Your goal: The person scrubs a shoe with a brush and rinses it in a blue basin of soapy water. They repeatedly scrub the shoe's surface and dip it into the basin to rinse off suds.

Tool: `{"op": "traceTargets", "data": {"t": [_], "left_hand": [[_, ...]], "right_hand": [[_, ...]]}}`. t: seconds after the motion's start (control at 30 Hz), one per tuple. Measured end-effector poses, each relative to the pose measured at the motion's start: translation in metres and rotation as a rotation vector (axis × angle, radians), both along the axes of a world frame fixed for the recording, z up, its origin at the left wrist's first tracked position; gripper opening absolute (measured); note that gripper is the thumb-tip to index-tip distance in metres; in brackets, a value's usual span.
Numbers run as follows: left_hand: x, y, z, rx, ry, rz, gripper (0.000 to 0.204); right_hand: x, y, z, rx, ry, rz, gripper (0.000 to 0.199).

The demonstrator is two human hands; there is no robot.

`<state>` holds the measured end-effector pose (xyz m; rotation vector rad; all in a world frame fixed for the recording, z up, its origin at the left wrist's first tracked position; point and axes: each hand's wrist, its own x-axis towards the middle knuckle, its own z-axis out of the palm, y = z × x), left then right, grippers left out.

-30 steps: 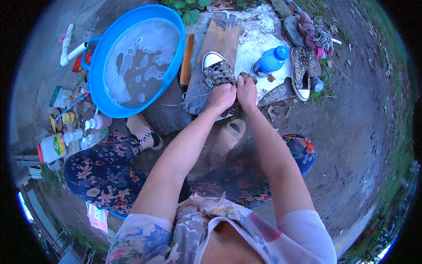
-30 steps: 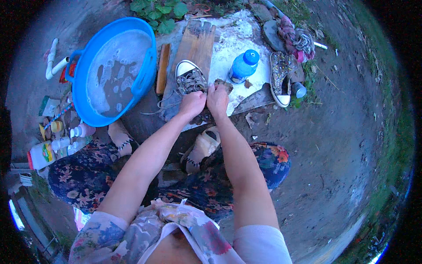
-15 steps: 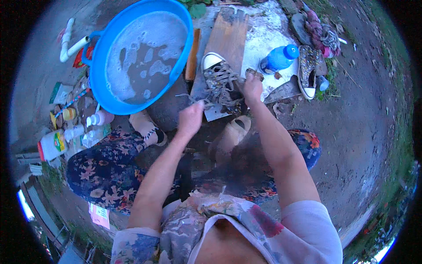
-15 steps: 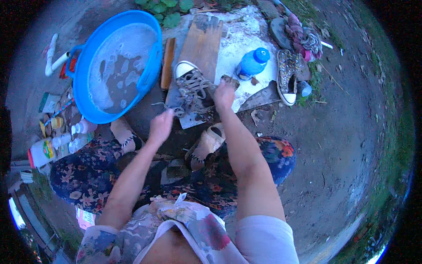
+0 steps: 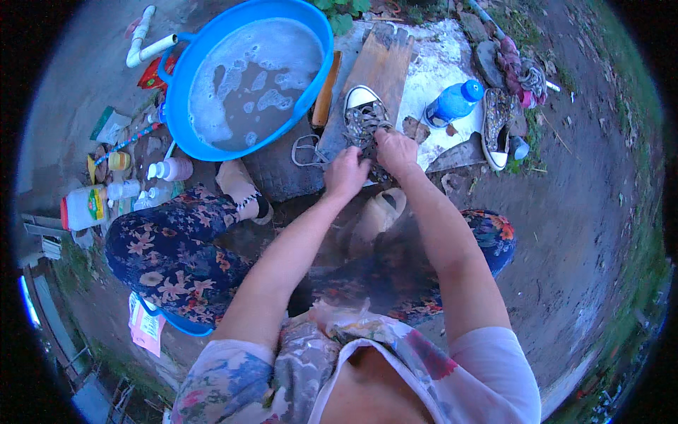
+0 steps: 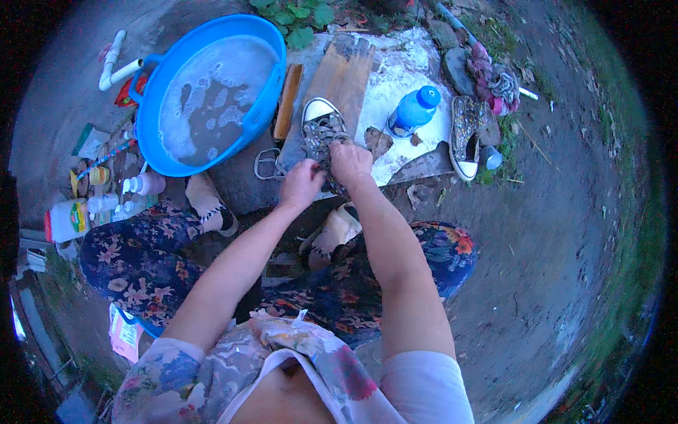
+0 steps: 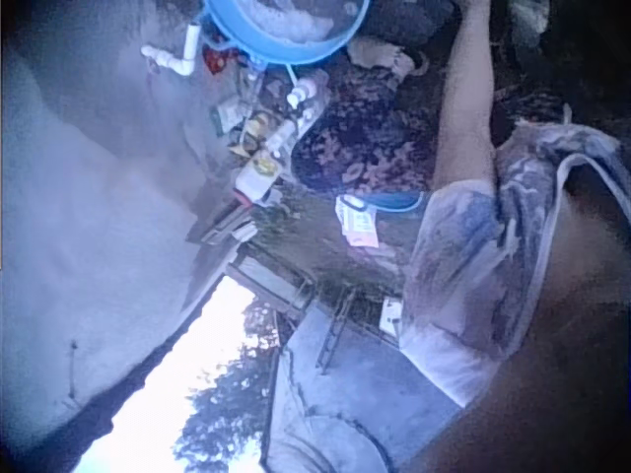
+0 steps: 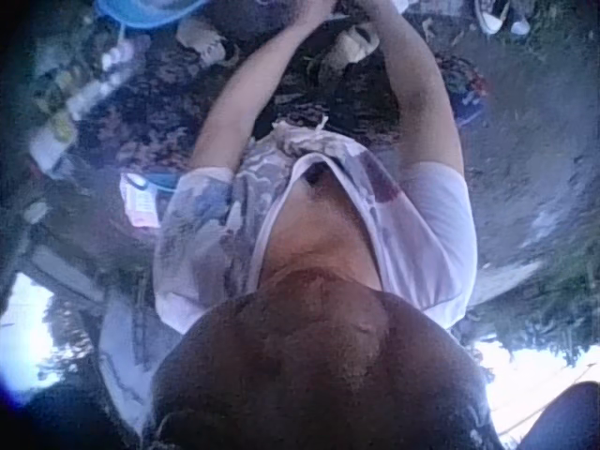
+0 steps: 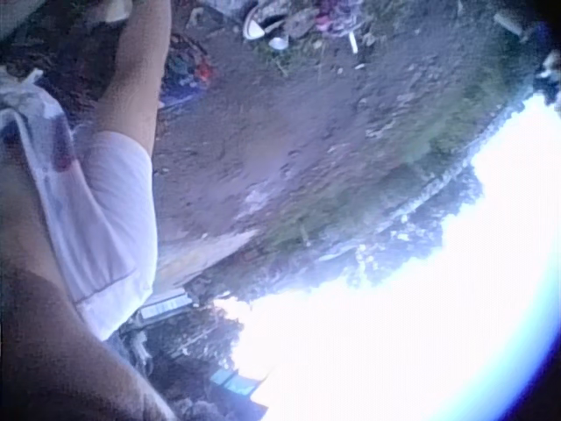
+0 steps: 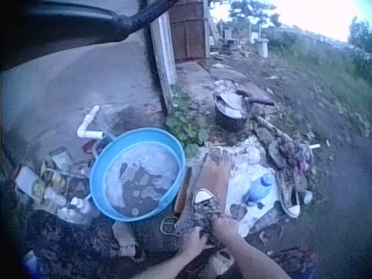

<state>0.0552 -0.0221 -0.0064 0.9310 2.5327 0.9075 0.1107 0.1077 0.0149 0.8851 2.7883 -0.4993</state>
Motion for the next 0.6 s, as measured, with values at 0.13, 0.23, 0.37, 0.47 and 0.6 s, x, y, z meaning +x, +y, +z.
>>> {"op": "traceTargets", "data": {"t": [0.13,0.23,0.37,0.47,0.6], "left_hand": [[-0.005,0.021,-0.002,-0.211,-0.193,0.062,0.02],[-0.024,0.027,0.016,-0.279,-0.126,0.018,0.018],[-0.063,0.013,0.04,-0.302,0.02,0.057,0.015],[-0.071,0.014,0.05,-0.263,0.034,0.01,0.015],[-0.064,0.005,0.033,-0.122,0.014,-0.009,0.018]], "right_hand": [[-0.008,0.01,0.008,-0.19,0.005,-0.05,0.02],[0.005,0.025,0.008,-0.745,0.197,-0.224,0.019],[0.043,0.055,0.033,-1.003,0.343,-0.315,0.018],[0.085,0.094,0.014,-0.49,0.179,-0.366,0.015],[0.03,0.031,0.025,-0.048,0.2,-0.25,0.025]]}}
